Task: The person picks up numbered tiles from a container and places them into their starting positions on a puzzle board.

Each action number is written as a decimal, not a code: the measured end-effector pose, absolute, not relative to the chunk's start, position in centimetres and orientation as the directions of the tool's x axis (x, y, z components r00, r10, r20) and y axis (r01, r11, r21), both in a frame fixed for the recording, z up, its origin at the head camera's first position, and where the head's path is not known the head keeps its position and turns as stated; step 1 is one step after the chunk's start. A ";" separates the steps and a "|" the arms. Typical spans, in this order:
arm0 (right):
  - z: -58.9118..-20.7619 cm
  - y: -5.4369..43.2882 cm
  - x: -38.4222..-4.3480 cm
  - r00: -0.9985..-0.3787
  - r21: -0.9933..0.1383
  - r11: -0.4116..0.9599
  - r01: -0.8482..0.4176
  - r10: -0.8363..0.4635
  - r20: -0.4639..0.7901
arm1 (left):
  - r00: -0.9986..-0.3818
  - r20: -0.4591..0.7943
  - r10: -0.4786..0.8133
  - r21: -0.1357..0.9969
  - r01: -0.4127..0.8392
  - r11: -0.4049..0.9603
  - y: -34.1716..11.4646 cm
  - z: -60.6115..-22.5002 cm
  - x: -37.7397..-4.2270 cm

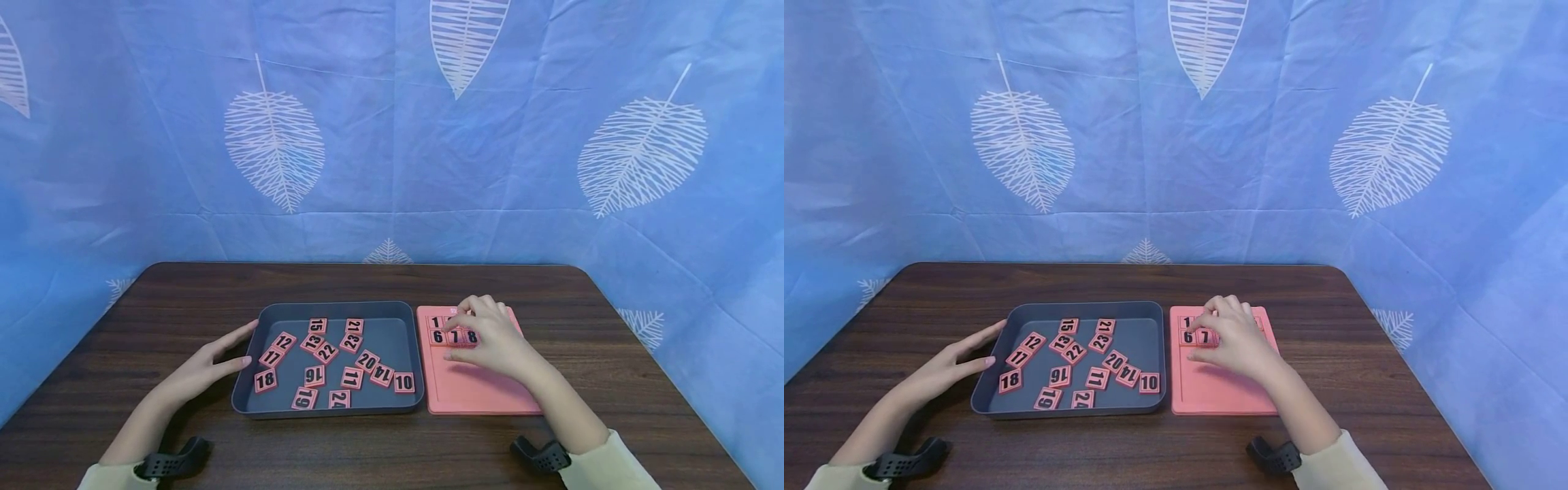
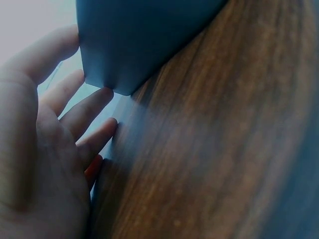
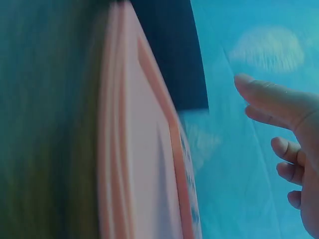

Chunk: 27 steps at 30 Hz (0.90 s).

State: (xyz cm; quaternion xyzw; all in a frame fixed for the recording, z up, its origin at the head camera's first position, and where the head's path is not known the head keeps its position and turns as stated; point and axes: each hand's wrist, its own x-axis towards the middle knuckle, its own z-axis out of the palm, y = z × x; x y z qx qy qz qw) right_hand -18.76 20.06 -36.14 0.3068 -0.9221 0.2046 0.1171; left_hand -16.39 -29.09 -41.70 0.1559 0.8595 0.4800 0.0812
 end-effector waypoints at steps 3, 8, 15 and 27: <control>-36.0 18.4 -17.8 -0.766 -0.312 0.704 -0.639 -0.543 0.344 | -0.938 0.010 0.347 0.850 0.191 0.492 -29.1 -41.7 -16.4; -36.1 16.1 -17.0 -0.751 -0.314 0.683 -0.659 -0.578 0.319 | -0.937 0.014 0.348 0.849 0.195 0.491 -29.2 -41.7 -16.4; -36.5 13.9 -16.9 -0.750 -0.254 0.706 -0.662 -0.623 0.224 | -0.941 0.001 0.339 0.845 0.182 0.503 -29.1 -41.8 -16.4; -37.0 11.8 -17.2 -0.815 -0.196 0.792 -0.578 -0.572 0.093 | -0.942 0.000 0.335 0.841 0.181 0.509 -29.1 -41.7 -16.5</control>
